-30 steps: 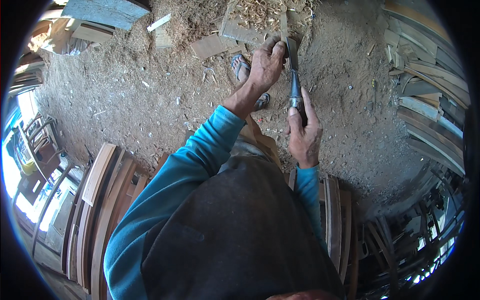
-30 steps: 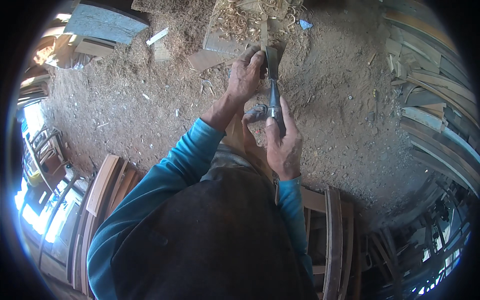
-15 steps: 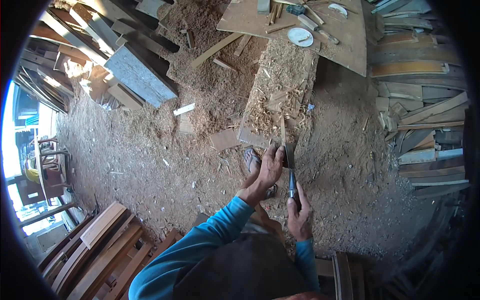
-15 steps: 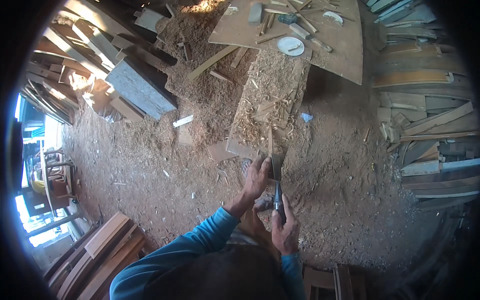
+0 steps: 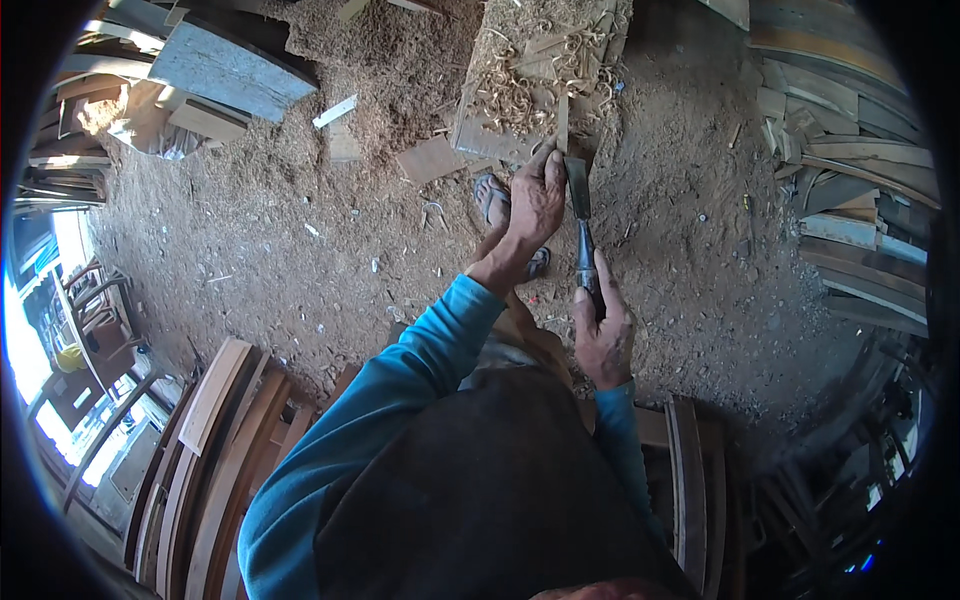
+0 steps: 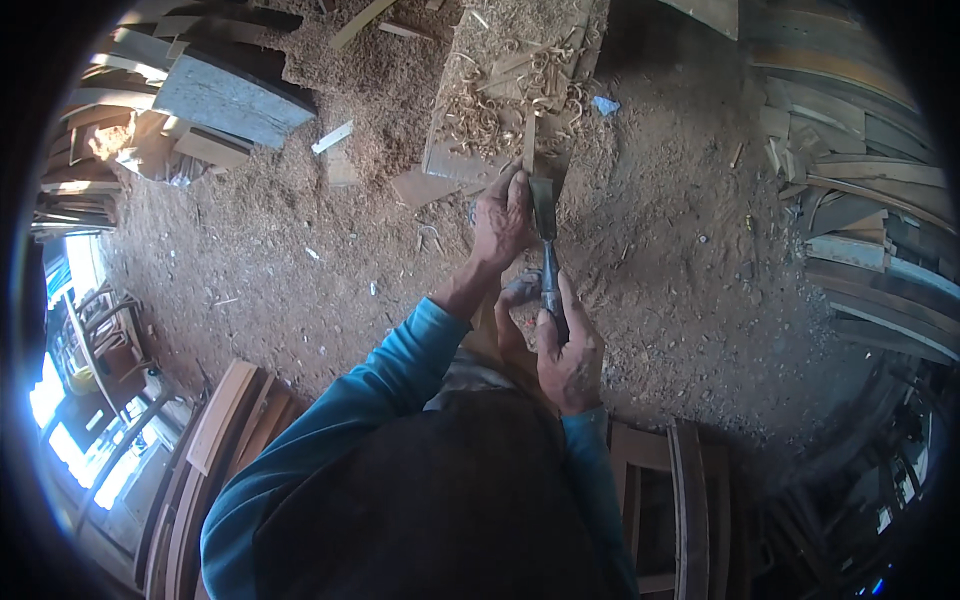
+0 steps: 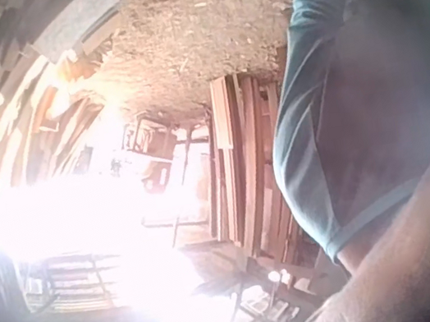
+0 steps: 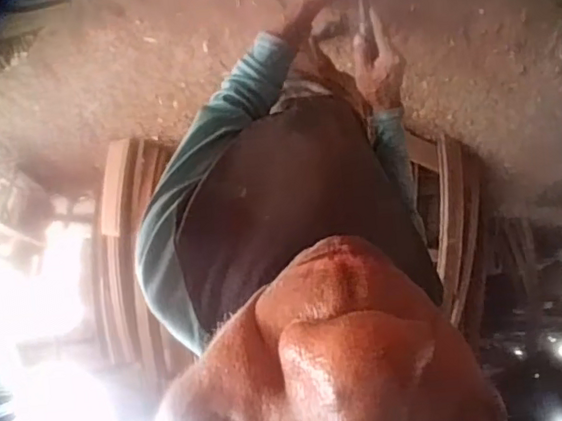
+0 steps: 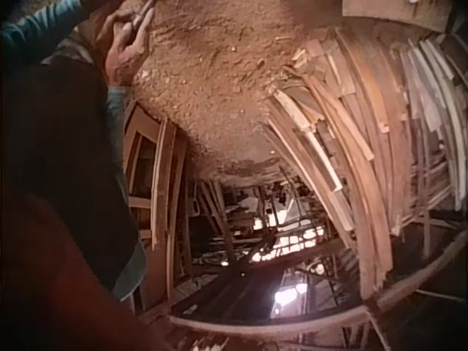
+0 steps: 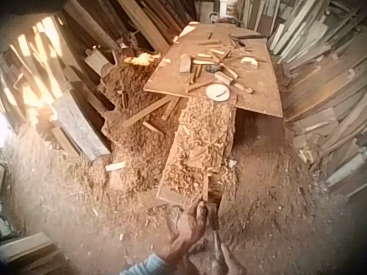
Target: The person uses a chisel and a mallet to carve and shape small pieces of wood on a workbench covered in sawdust.
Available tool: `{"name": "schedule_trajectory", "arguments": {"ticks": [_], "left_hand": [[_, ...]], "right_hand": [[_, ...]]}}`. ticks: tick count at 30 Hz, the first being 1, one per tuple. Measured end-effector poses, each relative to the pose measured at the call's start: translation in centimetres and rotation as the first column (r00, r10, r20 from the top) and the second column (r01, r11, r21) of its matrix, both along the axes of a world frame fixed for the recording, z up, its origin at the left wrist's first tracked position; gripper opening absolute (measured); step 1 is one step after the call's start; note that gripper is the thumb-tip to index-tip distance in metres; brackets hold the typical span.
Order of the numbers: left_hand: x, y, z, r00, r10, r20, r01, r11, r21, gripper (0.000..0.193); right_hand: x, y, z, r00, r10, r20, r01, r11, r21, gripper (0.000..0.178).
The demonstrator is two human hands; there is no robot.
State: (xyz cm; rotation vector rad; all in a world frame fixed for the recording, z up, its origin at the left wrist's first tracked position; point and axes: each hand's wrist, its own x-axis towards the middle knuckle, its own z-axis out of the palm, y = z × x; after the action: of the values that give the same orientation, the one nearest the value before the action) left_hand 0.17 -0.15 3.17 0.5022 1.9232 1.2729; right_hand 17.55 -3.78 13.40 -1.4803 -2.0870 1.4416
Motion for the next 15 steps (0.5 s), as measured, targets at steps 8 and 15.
{"name": "schedule_trajectory", "arguments": {"ticks": [8, 15], "left_hand": [[-0.4, -0.5, -2.2, 0.997, -0.023, -0.072, 0.026, 0.999, 0.034, 0.047], [-1.1, -0.2, -0.3, 0.995, -0.067, 0.076, 0.065, 0.998, 0.028, 0.041]], "right_hand": [[-1.0, 0.8, -0.9, 0.999, 0.051, 0.014, -0.052, 0.996, 0.079, 0.052], [-7.1, 5.5, -3.1, 1.0, -0.024, 0.007, 0.023, 0.992, 0.127, 0.05]]}}
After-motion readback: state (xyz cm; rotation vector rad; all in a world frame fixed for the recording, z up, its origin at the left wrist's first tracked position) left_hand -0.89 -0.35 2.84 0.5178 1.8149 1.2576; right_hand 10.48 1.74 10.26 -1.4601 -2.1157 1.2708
